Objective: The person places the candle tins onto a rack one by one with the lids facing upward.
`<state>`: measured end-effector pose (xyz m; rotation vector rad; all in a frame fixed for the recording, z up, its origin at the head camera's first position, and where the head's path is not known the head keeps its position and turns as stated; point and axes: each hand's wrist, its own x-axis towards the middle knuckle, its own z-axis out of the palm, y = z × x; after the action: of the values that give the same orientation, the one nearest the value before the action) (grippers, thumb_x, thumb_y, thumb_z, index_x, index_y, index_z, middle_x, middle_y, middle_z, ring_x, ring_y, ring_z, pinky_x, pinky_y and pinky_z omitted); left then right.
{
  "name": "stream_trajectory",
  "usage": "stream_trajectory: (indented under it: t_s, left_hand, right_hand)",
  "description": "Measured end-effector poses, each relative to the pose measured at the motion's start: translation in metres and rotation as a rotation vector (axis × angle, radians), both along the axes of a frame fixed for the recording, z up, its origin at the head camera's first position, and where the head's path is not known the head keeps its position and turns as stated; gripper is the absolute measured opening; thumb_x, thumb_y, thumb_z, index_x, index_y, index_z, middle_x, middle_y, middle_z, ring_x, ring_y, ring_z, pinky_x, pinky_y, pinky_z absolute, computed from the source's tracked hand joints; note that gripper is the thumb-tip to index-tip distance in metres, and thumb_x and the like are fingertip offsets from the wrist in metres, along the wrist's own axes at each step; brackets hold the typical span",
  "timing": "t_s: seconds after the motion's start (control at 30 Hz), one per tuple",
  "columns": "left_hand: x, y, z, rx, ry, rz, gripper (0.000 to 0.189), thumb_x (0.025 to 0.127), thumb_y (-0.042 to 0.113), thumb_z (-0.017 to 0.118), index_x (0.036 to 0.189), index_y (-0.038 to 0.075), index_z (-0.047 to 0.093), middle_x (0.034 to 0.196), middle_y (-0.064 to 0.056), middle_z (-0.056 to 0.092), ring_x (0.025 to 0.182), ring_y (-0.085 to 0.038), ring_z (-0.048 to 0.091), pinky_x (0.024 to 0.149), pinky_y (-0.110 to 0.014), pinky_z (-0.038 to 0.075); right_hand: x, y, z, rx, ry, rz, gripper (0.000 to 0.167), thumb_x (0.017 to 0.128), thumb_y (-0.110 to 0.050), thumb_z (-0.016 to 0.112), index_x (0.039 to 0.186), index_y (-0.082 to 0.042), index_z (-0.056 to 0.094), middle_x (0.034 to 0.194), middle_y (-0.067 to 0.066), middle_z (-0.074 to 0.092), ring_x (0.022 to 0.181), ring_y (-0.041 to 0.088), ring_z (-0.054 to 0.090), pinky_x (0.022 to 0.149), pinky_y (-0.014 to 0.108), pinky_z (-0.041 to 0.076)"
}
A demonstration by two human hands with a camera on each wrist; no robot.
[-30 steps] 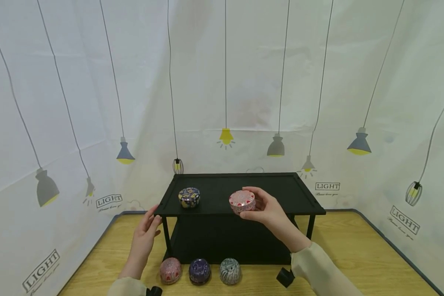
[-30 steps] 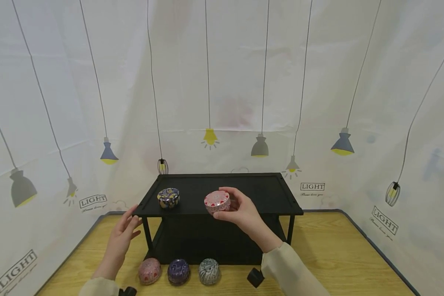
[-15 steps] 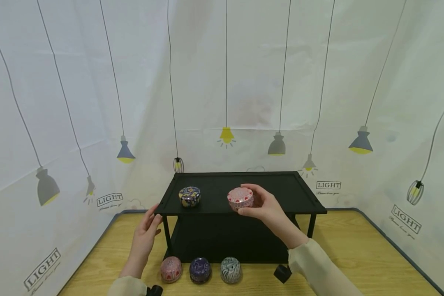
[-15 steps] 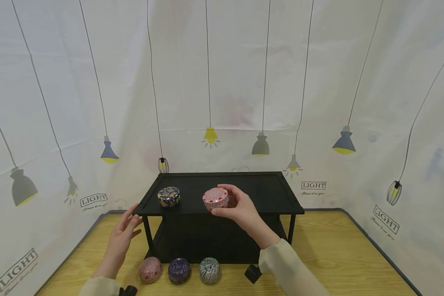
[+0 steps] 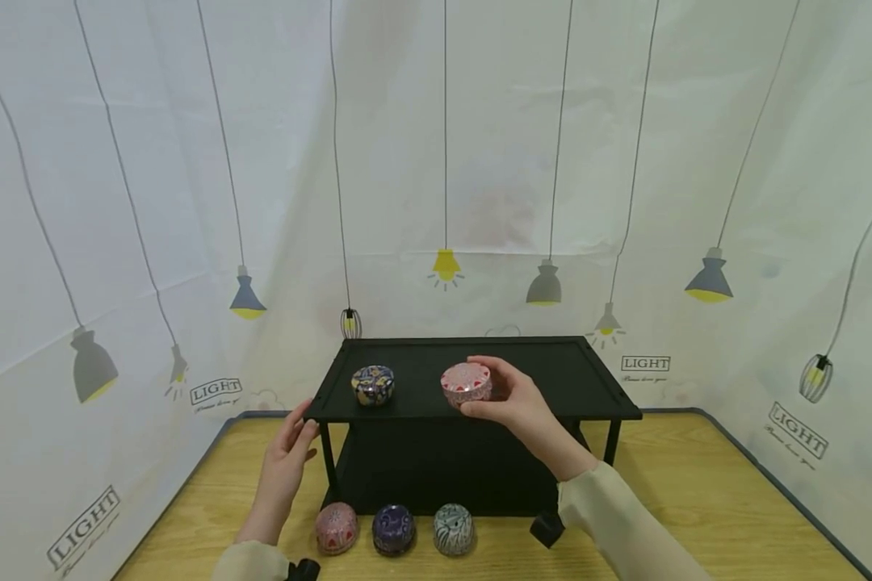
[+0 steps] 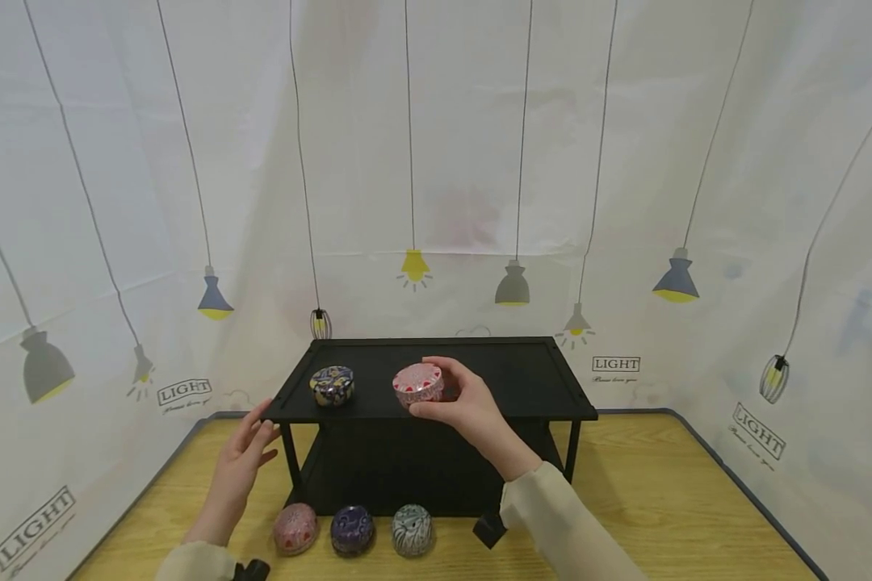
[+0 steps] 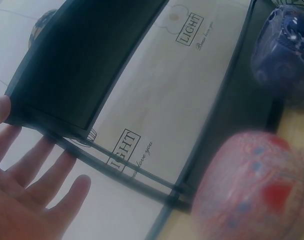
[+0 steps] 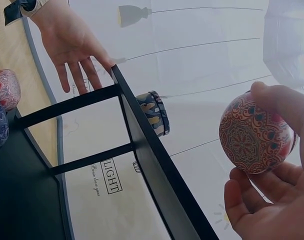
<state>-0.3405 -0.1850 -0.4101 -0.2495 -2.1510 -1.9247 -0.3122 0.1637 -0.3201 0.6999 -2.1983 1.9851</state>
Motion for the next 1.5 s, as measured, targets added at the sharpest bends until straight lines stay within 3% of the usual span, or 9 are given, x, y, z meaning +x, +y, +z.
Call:
stream_trajectory:
  t_s: [0.87,1.5]
  left_hand:
    - [-0.001,0.000,-0.002,0.001,0.014,0.026,0.054,0.101,0.039,0.049,0.150,0.018,0.037,0.146,-0.021,0.040,0.129,-0.035,0.044,0.100,-0.054,0.037]
    - [-0.004,0.000,-0.001,-0.001,0.016,0.032,0.054,0.101,0.039,0.050,0.149,0.017,0.039,0.146,-0.020,0.042,0.127,-0.035,0.046,0.099,-0.054,0.038]
  right_hand:
    - [-0.017,-0.013,0.000,0.005,-0.023,0.007,0.066,0.083,-0.013,0.078,0.141,-0.012,0.047,0.128,0.011,0.056,0.111,0.024,0.057,0.086,0.036,0.051]
    - [-0.025,-0.023,0.004,0.041,-0.015,-0.013,0.066,0.080,-0.011,0.080,0.139,-0.011,0.050,0.123,0.011,0.058,0.106,0.024,0.059,0.085,0.035,0.052]
